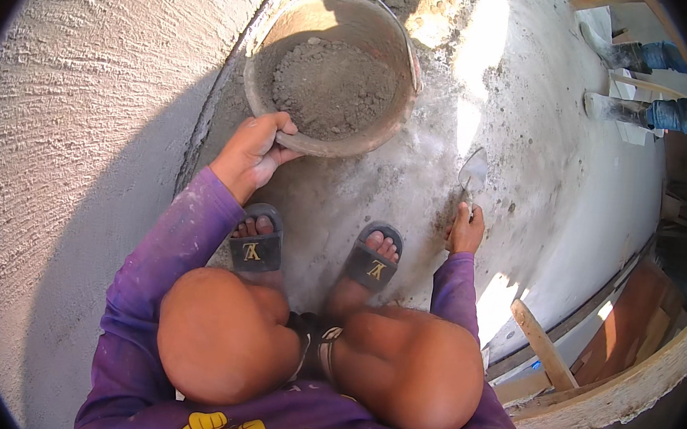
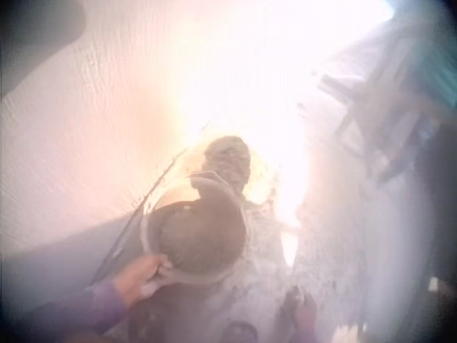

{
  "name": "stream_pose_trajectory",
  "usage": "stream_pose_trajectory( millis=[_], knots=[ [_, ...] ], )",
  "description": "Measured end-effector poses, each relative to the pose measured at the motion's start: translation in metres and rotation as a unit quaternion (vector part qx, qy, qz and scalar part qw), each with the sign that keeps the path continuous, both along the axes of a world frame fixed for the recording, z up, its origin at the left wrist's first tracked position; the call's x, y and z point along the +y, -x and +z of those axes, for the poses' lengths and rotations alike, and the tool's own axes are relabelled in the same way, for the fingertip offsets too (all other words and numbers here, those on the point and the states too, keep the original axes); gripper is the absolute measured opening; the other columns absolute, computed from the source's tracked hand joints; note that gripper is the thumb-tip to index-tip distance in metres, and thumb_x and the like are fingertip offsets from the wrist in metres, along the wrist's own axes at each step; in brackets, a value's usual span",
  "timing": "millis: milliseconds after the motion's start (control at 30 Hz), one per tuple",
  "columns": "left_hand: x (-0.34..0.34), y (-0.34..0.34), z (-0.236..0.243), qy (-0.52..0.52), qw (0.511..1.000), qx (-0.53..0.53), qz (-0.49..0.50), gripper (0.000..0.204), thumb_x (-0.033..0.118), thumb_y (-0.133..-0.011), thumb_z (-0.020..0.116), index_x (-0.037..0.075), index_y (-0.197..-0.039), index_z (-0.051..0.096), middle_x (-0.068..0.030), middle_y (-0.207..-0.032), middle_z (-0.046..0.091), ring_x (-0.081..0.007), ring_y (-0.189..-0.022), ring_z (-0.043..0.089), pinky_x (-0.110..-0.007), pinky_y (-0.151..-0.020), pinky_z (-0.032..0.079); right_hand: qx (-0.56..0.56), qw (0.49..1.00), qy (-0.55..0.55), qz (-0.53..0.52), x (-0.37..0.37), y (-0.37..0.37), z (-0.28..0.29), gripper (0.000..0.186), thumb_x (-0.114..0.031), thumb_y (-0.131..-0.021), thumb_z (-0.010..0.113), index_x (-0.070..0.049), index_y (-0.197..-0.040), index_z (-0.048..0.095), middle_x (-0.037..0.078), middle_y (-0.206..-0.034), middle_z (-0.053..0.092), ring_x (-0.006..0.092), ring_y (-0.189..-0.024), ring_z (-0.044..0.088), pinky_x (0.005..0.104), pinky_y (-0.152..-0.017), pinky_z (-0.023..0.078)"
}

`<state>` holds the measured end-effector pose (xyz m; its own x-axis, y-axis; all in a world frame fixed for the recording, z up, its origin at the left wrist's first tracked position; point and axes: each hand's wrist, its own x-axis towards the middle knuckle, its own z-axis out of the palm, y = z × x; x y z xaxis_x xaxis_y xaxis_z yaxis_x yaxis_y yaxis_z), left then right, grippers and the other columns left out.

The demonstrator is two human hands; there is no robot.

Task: The person applies cement to a curved wall using a trowel, smoothing the surface in upward strokes. They scoop cement from a bucket on the floor and continue spreading it along the lower wall section while squatting.

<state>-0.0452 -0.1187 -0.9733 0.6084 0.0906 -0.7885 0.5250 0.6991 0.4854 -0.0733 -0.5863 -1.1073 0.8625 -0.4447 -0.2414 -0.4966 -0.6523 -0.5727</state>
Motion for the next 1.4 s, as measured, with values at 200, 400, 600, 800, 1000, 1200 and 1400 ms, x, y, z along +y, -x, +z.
stream_pose_trajectory(
  millis=[200, 400, 600, 800, 1000, 1200, 1400],
  knots=[
    [-0.033, -0.064, 0.01, 0.004, 0.998, -0.03, -0.058, 0.01, -0.003, -0.093, 0.06, -0.008, -0.102, 0.058, -0.0149, -0.108, 0.058, -0.0282, -0.1, 0.066, -0.047, -0.1, 0.063, 0.021, 0.972, -0.047, -0.229, 0.001, 0.043, 0.01, 0.035, -0.039, -0.104, 0.057, -0.008, -0.12, 0.062, 0.008, -0.073, 0.059, 0.018, -0.047, 0.056, 0.0344, -0.041, 0.044],
    [-0.084, -0.138, 0.013, 0.034, 0.988, -0.092, -0.117, 0.011, -0.006, -0.094, 0.057, -0.005, -0.105, 0.056, -0.0131, -0.107, 0.056, -0.0281, -0.104, 0.065, -0.049, -0.107, 0.059, 0.093, 0.995, 0.021, -0.041, 0.091, 0.061, 0.063, 0.037, -0.038, -0.102, 0.059, -0.009, -0.125, 0.066, 0.028, -0.107, 0.072, 0.0494, -0.099, 0.068, 0.0528, -0.085, 0.053],
    [-0.113, -0.176, -0.04, 0.099, 0.972, -0.064, -0.202, 0.016, -0.004, -0.091, 0.058, -0.003, -0.107, 0.055, -0.0121, -0.109, 0.057, -0.0283, -0.105, 0.065, -0.051, -0.107, 0.059, 0.075, 0.995, -0.056, 0.044, 0.102, 0.048, 0.081, 0.035, -0.035, -0.102, 0.062, -0.011, -0.127, 0.066, 0.027, -0.1, 0.073, 0.0481, -0.094, 0.069, 0.0517, -0.082, 0.054],
    [-0.092, -0.154, -0.037, 0.009, 0.972, -0.029, -0.233, 0.006, 0.001, -0.093, 0.06, -0.004, -0.093, 0.061, -0.0116, -0.095, 0.061, -0.0252, -0.086, 0.07, -0.046, -0.082, 0.068, 0.03, 0.923, -0.026, -0.383, -0.093, 0.04, 0.06, 0.035, -0.039, -0.104, 0.061, -0.009, -0.121, 0.07, 0.006, -0.068, 0.06, 0.0137, -0.048, 0.053, 0.0323, -0.04, 0.04],
    [-0.029, -0.084, 0.025, 0.001, 0.985, -0.005, -0.173, 0.004, -0.003, -0.094, 0.056, -0.005, -0.097, 0.058, -0.013, -0.097, 0.062, -0.028, -0.091, 0.071, -0.047, -0.09, 0.067, -0.025, 0.999, 0.043, -0.017, -0.012, -0.01, 0.042, 0.037, -0.041, -0.1, 0.062, -0.008, -0.114, 0.074, 0.017, -0.085, 0.072, 0.0306, -0.076, 0.071, 0.0396, -0.074, 0.056],
    [0.023, -0.033, 0.077, -0.016, 0.997, -0.005, -0.081, 0.007, -0.005, -0.093, 0.054, -0.006, -0.099, 0.056, -0.017, -0.101, 0.064, -0.0308, -0.094, 0.073, -0.046, -0.092, 0.068, -0.026, 0.999, -0.003, -0.035, 0.019, -0.046, 0.061, 0.04, -0.043, -0.099, 0.063, -0.011, -0.119, 0.074, 0.025, -0.108, 0.073, 0.0458, -0.103, 0.069, 0.0494, -0.092, 0.055],
    [0.04, -0.011, 0.098, -0.069, 0.997, 0.0, -0.035, 0.017, -0.004, -0.089, 0.056, -0.012, -0.105, 0.054, -0.0219, -0.102, 0.067, -0.0352, -0.095, 0.074, -0.048, -0.093, 0.067, 0.052, 0.992, 0.034, -0.11, -0.083, -0.046, 0.043, 0.045, -0.045, -0.1, 0.059, -0.006, -0.119, 0.073, 0.024, -0.109, 0.075, 0.0454, -0.105, 0.07, 0.0504, -0.091, 0.055]
  ],
)
